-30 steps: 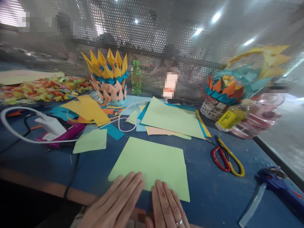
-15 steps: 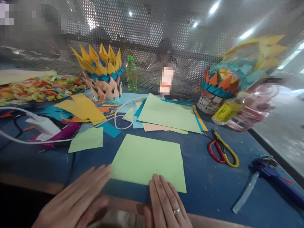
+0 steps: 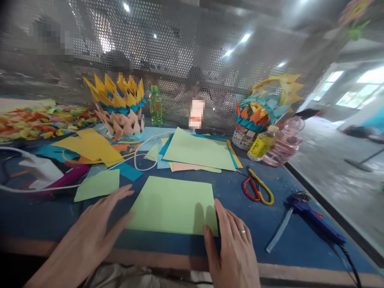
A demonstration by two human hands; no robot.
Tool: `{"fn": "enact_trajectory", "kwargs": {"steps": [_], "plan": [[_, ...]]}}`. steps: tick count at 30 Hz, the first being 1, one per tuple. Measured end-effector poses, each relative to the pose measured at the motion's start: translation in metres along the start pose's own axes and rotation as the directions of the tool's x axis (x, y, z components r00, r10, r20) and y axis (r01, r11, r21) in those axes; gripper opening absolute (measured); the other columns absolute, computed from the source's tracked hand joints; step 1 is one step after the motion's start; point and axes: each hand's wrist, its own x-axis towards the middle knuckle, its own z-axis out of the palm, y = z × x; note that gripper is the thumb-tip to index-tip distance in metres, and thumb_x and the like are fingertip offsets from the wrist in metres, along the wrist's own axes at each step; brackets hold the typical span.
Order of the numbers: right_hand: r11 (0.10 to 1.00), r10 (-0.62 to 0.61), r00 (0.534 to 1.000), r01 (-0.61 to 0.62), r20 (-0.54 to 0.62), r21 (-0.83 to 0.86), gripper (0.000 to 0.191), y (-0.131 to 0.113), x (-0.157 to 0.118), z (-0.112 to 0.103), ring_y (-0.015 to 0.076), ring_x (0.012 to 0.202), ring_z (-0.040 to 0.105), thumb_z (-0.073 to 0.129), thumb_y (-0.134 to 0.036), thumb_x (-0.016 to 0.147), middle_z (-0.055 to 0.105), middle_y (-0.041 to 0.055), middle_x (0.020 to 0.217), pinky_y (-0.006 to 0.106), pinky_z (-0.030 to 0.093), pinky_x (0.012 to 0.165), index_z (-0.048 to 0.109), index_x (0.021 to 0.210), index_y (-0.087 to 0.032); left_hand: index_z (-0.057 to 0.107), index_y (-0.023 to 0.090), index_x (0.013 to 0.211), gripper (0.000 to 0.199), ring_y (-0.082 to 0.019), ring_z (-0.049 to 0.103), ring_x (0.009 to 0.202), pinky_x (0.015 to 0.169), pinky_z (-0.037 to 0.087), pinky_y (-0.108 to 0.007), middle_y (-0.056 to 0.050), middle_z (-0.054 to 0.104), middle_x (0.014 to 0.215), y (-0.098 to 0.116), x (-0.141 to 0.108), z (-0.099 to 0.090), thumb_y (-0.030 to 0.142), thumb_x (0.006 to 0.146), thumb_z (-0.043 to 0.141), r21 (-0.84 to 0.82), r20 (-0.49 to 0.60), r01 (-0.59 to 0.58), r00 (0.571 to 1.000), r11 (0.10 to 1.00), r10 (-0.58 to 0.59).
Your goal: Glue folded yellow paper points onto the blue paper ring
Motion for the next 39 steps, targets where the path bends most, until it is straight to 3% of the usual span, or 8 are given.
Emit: {"fn": "enact_trajectory", "kwargs": {"steps": [4, 9, 14, 17, 21, 29, 33, 39], "plan": [[0.995, 0.1, 0.991, -0.1, 0.091, -0.008, 0.052, 0.014, -0.002, 0.006, 0.0246, 0.086, 0.069, 0.045, -0.041, 0.1, 0.069, 0.0085, 0.097, 0.039, 0.056, 0.073, 0.034, 0.146, -0.018, 0.045, 0.023, 0.137, 0.049, -0.032, 0.068, 0.112, 0.087, 0.056, -0.047, -0.011, 0.072, 0.121, 0.004, 0.006, -0.003, 0.052, 0.097, 0.041, -0.12, 0.008, 0.036, 0.999, 0.992, -0.035], [0.988, 0.143, 0.976, -0.15, 0.165, 0.034, 0.055, 0.018, -0.002, 0.014, 0.024, 0.088, 0.067, 0.049, -0.045, 0.098, 0.066, 0.0066, 0.1, 0.038, 0.056, 0.073, 0.031, 0.146, -0.025, 0.046, 0.022, 0.137, 0.053, -0.028, 0.068, 0.112, 0.09, 0.058, -0.04, -0.013, 0.068, 0.127, 0.008, 0.013, -0.002, 0.054, 0.094, 0.044, -0.405, 0.131, 0.156, 0.985, 0.901, -0.111], [0.976, 0.193, 0.957, -0.21, 0.219, 0.061, 0.057, 0.018, -0.002, 0.014, 0.0264, 0.095, 0.066, 0.05, -0.048, 0.097, 0.065, 0.0067, 0.106, 0.043, 0.055, 0.078, 0.029, 0.147, -0.029, 0.045, 0.022, 0.141, 0.066, -0.034, 0.061, 0.121, 0.101, 0.051, -0.053, -0.017, 0.058, 0.138, 0.0, 0.02, 0.008, 0.061, 0.088, 0.051, -0.525, 0.121, 0.287, 0.957, 0.802, -0.263], [0.963, 0.229, 0.945, -0.256, 0.235, 0.088, 0.057, 0.019, 0.002, 0.012, 0.0282, 0.098, 0.065, 0.047, -0.051, 0.097, 0.065, 0.0074, 0.11, 0.047, 0.053, 0.082, 0.029, 0.146, -0.029, 0.047, 0.027, 0.138, 0.062, -0.032, 0.052, 0.133, 0.104, 0.05, -0.046, -0.012, 0.053, 0.145, -0.003, 0.025, 0.008, 0.059, 0.086, 0.059, -0.69, 0.226, 0.346, 0.938, 0.636, -0.264], [0.937, 0.262, 0.919, -0.315, 0.293, 0.15, 0.058, 0.021, 0.011, 0.014, 0.0271, 0.099, 0.063, 0.052, -0.048, 0.095, 0.064, 0.0057, 0.112, 0.048, 0.051, 0.086, 0.029, 0.146, -0.031, 0.053, 0.033, 0.13, 0.053, -0.027, 0.046, 0.139, 0.108, 0.047, -0.037, -0.004, 0.051, 0.149, 0.001, 0.032, -0.001, 0.053, 0.083, 0.069, -0.804, 0.338, 0.459, 0.876, 0.377, -0.345], [0.892, 0.31, 0.882, -0.399, 0.354, 0.212, 0.063, 0.023, 0.016, 0.016, 0.0255, 0.097, 0.061, 0.061, -0.04, 0.087, 0.063, 0.0038, 0.112, 0.048, 0.048, 0.089, 0.035, 0.144, -0.03, 0.057, 0.025, 0.125, 0.064, -0.029, 0.06, 0.125, 0.087, 0.058, -0.027, -0.007, 0.051, 0.149, 0.002, 0.043, -0.004, 0.037, 0.068, 0.084, -0.887, 0.343, 0.445, 0.813, 0.123, -0.47], [0.867, 0.316, 0.867, -0.429, 0.386, 0.254, 0.059, 0.024, 0.018, 0.013, 0.0248, 0.096, 0.062, 0.06, -0.04, 0.086, 0.065, 0.0037, 0.112, 0.048, 0.048, 0.089, 0.041, 0.141, -0.03, 0.053, 0.024, 0.132, 0.077, -0.032, 0.058, 0.128, 0.091, 0.058, -0.03, -0.01, 0.058, 0.144, 0.003, 0.043, -0.005, 0.037, 0.064, 0.085, -0.862, 0.421, 0.499, 0.804, 0.09, -0.421], [0.854, 0.325, 0.863, -0.444, 0.387, 0.273, 0.057, 0.02, 0.02, 0.009, 0.0261, 0.104, 0.062, 0.057, -0.041, 0.087, 0.063, 0.0061, 0.119, 0.048, 0.049, 0.093, 0.042, 0.141, -0.028, 0.044, 0.021, 0.141, 0.08, -0.031, 0.062, 0.122, 0.099, 0.054, -0.037, -0.014, 0.064, 0.136, 0.011, 0.042, -0.013, 0.041, 0.073, 0.081, -0.828, 0.465, 0.522, 0.843, 0.203, -0.27]]}}
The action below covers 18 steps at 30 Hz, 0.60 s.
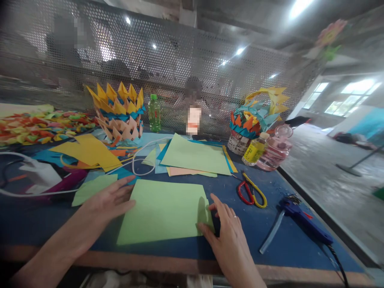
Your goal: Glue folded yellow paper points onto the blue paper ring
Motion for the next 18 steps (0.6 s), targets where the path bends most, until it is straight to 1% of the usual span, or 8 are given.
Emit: {"fn": "enact_trajectory", "kwargs": {"steps": [4, 7, 10, 12, 15, 16, 18], "plan": [[1.0, 0.018, 1.0, -0.017, -0.019, 0.014, 0.062, 0.0, 0.0, 0.0, 0.0304, 0.125, 0.053, 0.057, -0.045, 0.088, 0.055, 0.009, 0.137, 0.051, 0.046, 0.102, 0.038, 0.146, -0.029, 0.034, 0.02, 0.145, 0.085, -0.029, 0.07, 0.107, 0.09, 0.058, -0.039, -0.013, 0.071, 0.125, 0.0, -0.002, 0.002, 0.04, 0.075, 0.077, 0.097, 0.085, -0.045, 0.996, 0.994, 0.036], [0.996, 0.05, 0.999, -0.049, -0.004, 0.08, 0.071, -0.003, 0.001, -0.003, 0.031, 0.127, 0.053, 0.056, -0.05, 0.088, 0.056, 0.0111, 0.138, 0.053, 0.042, 0.105, 0.032, 0.15, -0.025, 0.026, 0.019, 0.15, 0.088, -0.029, 0.071, 0.106, 0.087, 0.058, -0.038, -0.01, 0.076, 0.114, -0.004, -0.002, 0.002, 0.037, 0.077, 0.074, 0.152, 0.091, -0.127, 0.989, 0.98, 0.114], [0.975, 0.087, 0.995, -0.094, 0.043, 0.2, 0.081, -0.007, 0.006, -0.008, 0.0291, 0.119, 0.058, 0.056, -0.055, 0.088, 0.056, 0.0117, 0.138, 0.049, 0.045, 0.101, 0.021, 0.154, -0.024, 0.027, 0.019, 0.15, 0.082, -0.028, 0.07, 0.109, 0.092, 0.057, -0.039, -0.009, 0.077, 0.11, -0.008, -0.001, 0.002, 0.035, 0.081, 0.07, 0.193, 0.105, -0.172, 0.982, 0.966, 0.154], [0.954, 0.096, 0.992, -0.115, 0.079, 0.279, 0.087, -0.007, 0.01, -0.011, 0.0267, 0.11, 0.062, 0.059, -0.058, 0.086, 0.06, 0.0109, 0.133, 0.045, 0.048, 0.096, 0.018, 0.155, -0.024, 0.032, 0.02, 0.148, 0.077, -0.029, 0.068, 0.114, 0.092, 0.057, -0.039, -0.009, 0.076, 0.113, -0.01, 0.0, 0.002, 0.035, 0.082, 0.068, 0.221, 0.125, -0.183, 0.979, 0.958, 0.158], [0.934, 0.095, 0.991, -0.123, 0.098, 0.335, 0.09, -0.005, 0.017, -0.012, 0.0214, 0.085, 0.064, 0.062, -0.055, 0.084, 0.067, 0.0057, 0.109, 0.039, 0.05, 0.083, 0.018, 0.155, -0.02, 0.039, 0.021, 0.147, 0.07, -0.032, 0.062, 0.122, 0.088, 0.059, -0.039, -0.01, 0.074, 0.12, -0.011, 0.001, 0.001, 0.034, 0.083, 0.066, 0.272, 0.134, -0.2, 0.976, 0.941, 0.169], [0.932, 0.091, 0.991, -0.119, 0.098, 0.341, 0.09, -0.004, 0.018, -0.011, 0.02, 0.079, 0.063, 0.062, -0.052, 0.083, 0.067, 0.0035, 0.101, 0.037, 0.05, 0.079, 0.019, 0.154, -0.018, 0.04, 0.021, 0.146, 0.069, -0.033, 0.063, 0.121, 0.086, 0.059, -0.04, -0.01, 0.073, 0.121, -0.012, 0.001, 0.001, 0.033, 0.083, 0.065, 0.295, 0.132, -0.206, 0.976, 0.933, 0.174], [0.931, 0.079, 0.992, -0.107, 0.094, 0.349, 0.088, -0.003, 0.019, -0.01, 0.0185, 0.074, 0.06, 0.063, -0.048, 0.083, 0.065, 0.0004, 0.092, 0.035, 0.048, 0.075, 0.021, 0.154, -0.017, 0.041, 0.023, 0.145, 0.067, -0.032, 0.067, 0.113, 0.085, 0.059, -0.041, -0.01, 0.073, 0.12, -0.012, -0.001, 0.002, 0.032, 0.083, 0.065, 0.344, 0.115, -0.229, 0.973, 0.911, 0.201]]}}
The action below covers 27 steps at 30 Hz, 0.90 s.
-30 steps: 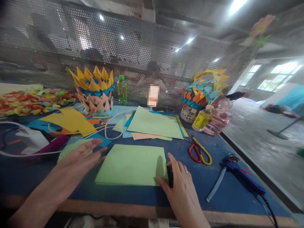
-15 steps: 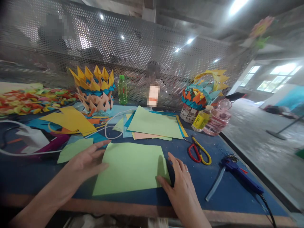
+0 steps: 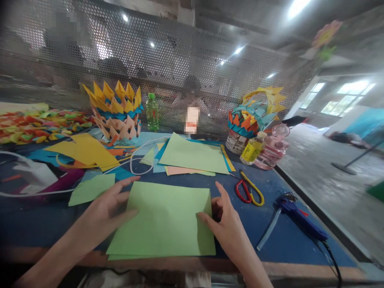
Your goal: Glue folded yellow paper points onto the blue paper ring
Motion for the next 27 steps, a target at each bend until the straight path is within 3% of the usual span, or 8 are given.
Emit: {"fn": "enact_trajectory", "kwargs": {"steps": [6, 11, 14, 17, 19, 22, 24, 27], "plan": [[1.0, 0.005, 1.0, -0.004, 0.025, -0.009, 0.087, -0.001, -0.003, 0.001, 0.0196, 0.081, 0.061, 0.063, -0.04, 0.081, 0.062, -0.002, 0.088, 0.038, 0.048, 0.085, 0.02, 0.155, -0.019, 0.038, 0.023, 0.143, 0.07, -0.025, 0.07, 0.094, 0.085, 0.056, -0.04, -0.006, 0.072, 0.104, 0.001, -0.001, 0.005, 0.03, 0.079, 0.064, 0.143, -0.121, -0.083, 0.987, 0.986, 0.101], [0.997, 0.052, 0.997, -0.056, 0.063, 0.059, 0.088, -0.006, -0.006, -0.001, 0.0234, 0.092, 0.067, 0.064, -0.038, 0.081, 0.07, 0.0023, 0.101, 0.042, 0.05, 0.09, 0.02, 0.156, -0.025, 0.029, 0.02, 0.146, 0.083, -0.022, 0.07, 0.083, 0.078, 0.057, -0.037, -0.001, 0.068, 0.091, 0.002, 0.003, 0.008, 0.036, 0.076, 0.07, 0.033, -0.118, -0.017, 0.993, 0.999, 0.021], [0.994, 0.065, 0.993, -0.074, 0.102, 0.082, 0.088, -0.008, -0.008, -0.003, 0.0244, 0.094, 0.069, 0.063, -0.037, 0.081, 0.072, 0.0034, 0.103, 0.042, 0.052, 0.09, 0.019, 0.156, -0.024, 0.031, 0.02, 0.144, 0.079, -0.02, 0.069, 0.077, 0.077, 0.057, -0.035, 0.004, 0.065, 0.08, 0.006, 0.004, 0.007, 0.038, 0.078, 0.069, 0.039, -0.097, 0.003, 0.995, 0.999, 0.0], [0.999, 0.02, 0.991, -0.026, 0.134, 0.042, 0.068, -0.01, -0.007, -0.005, 0.0252, 0.099, 0.068, 0.063, -0.036, 0.082, 0.071, 0.0064, 0.11, 0.04, 0.052, 0.089, 0.042, 0.146, -0.022, 0.034, 0.018, 0.142, 0.071, -0.02, 0.066, 0.075, 0.077, 0.056, -0.034, 0.003, 0.064, 0.079, 0.008, 0.004, 0.008, 0.037, 0.081, 0.064, 0.167, -0.119, -0.022, 0.992, 0.986, 0.042], [0.997, -0.042, 0.987, 0.05, 0.158, -0.05, 0.038, -0.012, -0.007, -0.006, 0.0252, 0.099, 0.066, 0.061, -0.035, 0.084, 0.071, 0.0069, 0.109, 0.038, 0.051, 0.087, 0.064, 0.119, -0.021, 0.033, 0.019, 0.143, 0.068, -0.02, 0.066, 0.077, 0.079, 0.055, -0.036, 0.0, 0.066, 0.086, 0.005, 0.003, 0.01, 0.038, 0.084, 0.06, 0.278, -0.13, -0.031, 0.989, 0.96, 0.069], [0.971, -0.101, 0.983, 0.131, 0.151, -0.201, 0.018, -0.014, -0.007, -0.007, 0.0227, 0.088, 0.063, 0.056, -0.034, 0.087, 0.07, 0.005, 0.095, 0.034, 0.049, 0.079, 0.067, 0.091, -0.021, 0.032, 0.022, 0.146, 0.066, -0.028, 0.066, 0.1, 0.086, 0.055, -0.044, -0.011, 0.064, 0.118, -0.003, -0.006, 0.015, 0.044, 0.089, 0.056, 0.487, -0.21, -0.057, 0.961, 0.871, 0.18], [0.965, -0.091, 0.989, 0.116, 0.115, -0.234, 0.02, -0.014, -0.007, -0.006, 0.021, 0.083, 0.062, 0.055, -0.036, 0.087, 0.069, 0.0039, 0.091, 0.032, 0.048, 0.074, 0.066, 0.094, -0.02, 0.034, 0.026, 0.147, 0.062, -0.032, 0.059, 0.12, 0.095, 0.052, -0.048, -0.014, 0.054, 0.139, -0.004, -0.018, 0.021, 0.046, 0.092, 0.054, 0.626, -0.216, -0.128, 0.919, 0.77, 0.329], [0.963, -0.068, 0.996, 0.08, 0.055, -0.259, 0.027, -0.014, -0.008, -0.005, 0.0186, 0.074, 0.061, 0.055, -0.039, 0.087, 0.069, 0.0022, 0.086, 0.029, 0.047, 0.068, 0.063, 0.104, -0.02, 0.037, 0.028, 0.147, 0.054, -0.026, 0.053, 0.132, 0.107, 0.046, -0.038, -0.009, 0.052, 0.147, -0.001, -0.042, 0.031, 0.037, 0.096, 0.053, 0.716, 0.021, -0.379, 0.851, 0.587, 0.525]]}}
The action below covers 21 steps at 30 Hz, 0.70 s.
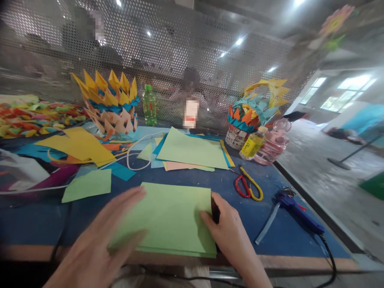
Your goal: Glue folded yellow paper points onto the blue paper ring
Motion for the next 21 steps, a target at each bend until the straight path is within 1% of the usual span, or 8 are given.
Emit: {"fn": "enact_trajectory", "kwargs": {"steps": [3, 5, 8, 10, 12, 15, 17, 21], "plan": [[0.999, 0.0, 0.997, -0.003, -0.081, -0.044, 0.03, 0.002, 0.0, 0.003, 0.0169, 0.067, 0.058, 0.055, -0.04, 0.087, 0.068, 0.001, 0.08, 0.027, 0.046, 0.064, 0.063, 0.106, -0.019, 0.05, 0.025, 0.14, 0.043, -0.02, 0.057, 0.128, 0.109, 0.043, -0.029, -0.003, 0.062, 0.14, 0.012, -0.015, 0.001, 0.024, 0.097, 0.051, 0.045, 0.058, -0.288, 0.957, 0.957, 0.285], [0.999, -0.001, 0.993, -0.004, -0.116, -0.048, 0.033, 0.003, 0.0, 0.004, 0.0166, 0.066, 0.058, 0.055, -0.041, 0.087, 0.068, 0.0015, 0.081, 0.027, 0.046, 0.064, 0.062, 0.11, -0.018, 0.058, 0.022, 0.133, 0.039, -0.019, 0.061, 0.123, 0.109, 0.042, -0.027, -0.002, 0.068, 0.132, 0.013, -0.021, 0.006, 0.018, 0.096, 0.047, 0.109, 0.032, -0.404, 0.914, 0.908, 0.403], [1.0, 0.01, 0.993, -0.011, -0.117, -0.01, 0.036, 0.004, -0.004, 0.005, 0.0173, 0.072, 0.062, 0.055, -0.041, 0.088, 0.07, 0.0027, 0.089, 0.027, 0.049, 0.069, 0.061, 0.115, -0.018, 0.063, 0.019, 0.126, 0.036, -0.018, 0.063, 0.119, 0.115, 0.033, -0.028, -0.002, 0.071, 0.127, 0.009, -0.026, 0.013, 0.015, 0.095, 0.047, 0.181, 0.026, -0.437, 0.898, 0.881, 0.44], [0.999, 0.019, 0.995, -0.016, -0.093, 0.036, 0.035, 0.004, -0.011, 0.005, 0.0184, 0.084, 0.065, 0.055, -0.039, 0.09, 0.072, 0.0032, 0.099, 0.027, 0.05, 0.076, 0.059, 0.119, -0.02, 0.065, 0.019, 0.123, 0.034, -0.017, 0.064, 0.116, 0.119, 0.025, -0.03, -0.001, 0.073, 0.124, 0.006, -0.027, 0.015, 0.014, 0.095, 0.048, 0.166, 0.018, -0.446, 0.893, 0.88, 0.449], [0.997, 0.037, 0.996, -0.032, -0.075, 0.068, 0.039, 0.004, -0.021, 0.006, 0.0187, 0.091, 0.067, 0.056, -0.039, 0.091, 0.072, 0.0029, 0.106, 0.027, 0.051, 0.081, 0.055, 0.126, -0.023, 0.067, 0.019, 0.118, 0.031, -0.016, 0.065, 0.112, 0.12, 0.023, -0.03, -0.001, 0.075, 0.119, 0.004, -0.026, 0.015, 0.013, 0.094, 0.048, 0.136, -0.016, -0.445, 0.892, 0.885, 0.451], [0.99, 0.057, 0.995, -0.046, -0.079, 0.132, 0.049, 0.004, -0.04, 0.009, 0.018, 0.085, 0.07, 0.055, -0.043, 0.091, 0.073, 0.0025, 0.103, 0.026, 0.054, 0.075, 0.046, 0.136, -0.025, 0.068, 0.019, 0.114, 0.027, -0.017, 0.067, 0.109, 0.115, 0.03, -0.03, -0.002, 0.075, 0.117, 0.004, -0.024, 0.011, 0.016, 0.095, 0.05, 0.133, 0.0, -0.411, 0.91, 0.902, 0.414], [0.978, 0.069, 0.995, -0.053, -0.075, 0.201, 0.046, 0.002, -0.052, 0.012, 0.0178, 0.078, 0.07, 0.054, -0.044, 0.093, 0.073, 0.0024, 0.095, 0.024, 0.055, 0.068, 0.047, 0.134, -0.024, 0.068, 0.019, 0.116, 0.026, -0.019, 0.067, 0.109, 0.108, 0.038, -0.03, -0.003, 0.075, 0.119, 0.007, -0.024, 0.01, 0.019, 0.096, 0.051, 0.166, 0.022, -0.401, 0.915, 0.901, 0.404], [0.956, 0.061, 0.998, -0.053, -0.017, 0.29, 0.047, -0.005, -0.068, 0.021, 0.0165, 0.063, 0.066, 0.053, -0.043, 0.094, 0.069, 0.0013, 0.077, 0.024, 0.054, 0.06, 0.045, 0.135, -0.021, 0.068, 0.02, 0.121, 0.029, -0.022, 0.067, 0.11, 0.099, 0.045, -0.032, -0.004, 0.072, 0.125, 0.018, -0.032, 0.016, 0.029, 0.096, 0.055, 0.223, 0.018, -0.462, 0.882, 0.859, 0.47]]}}
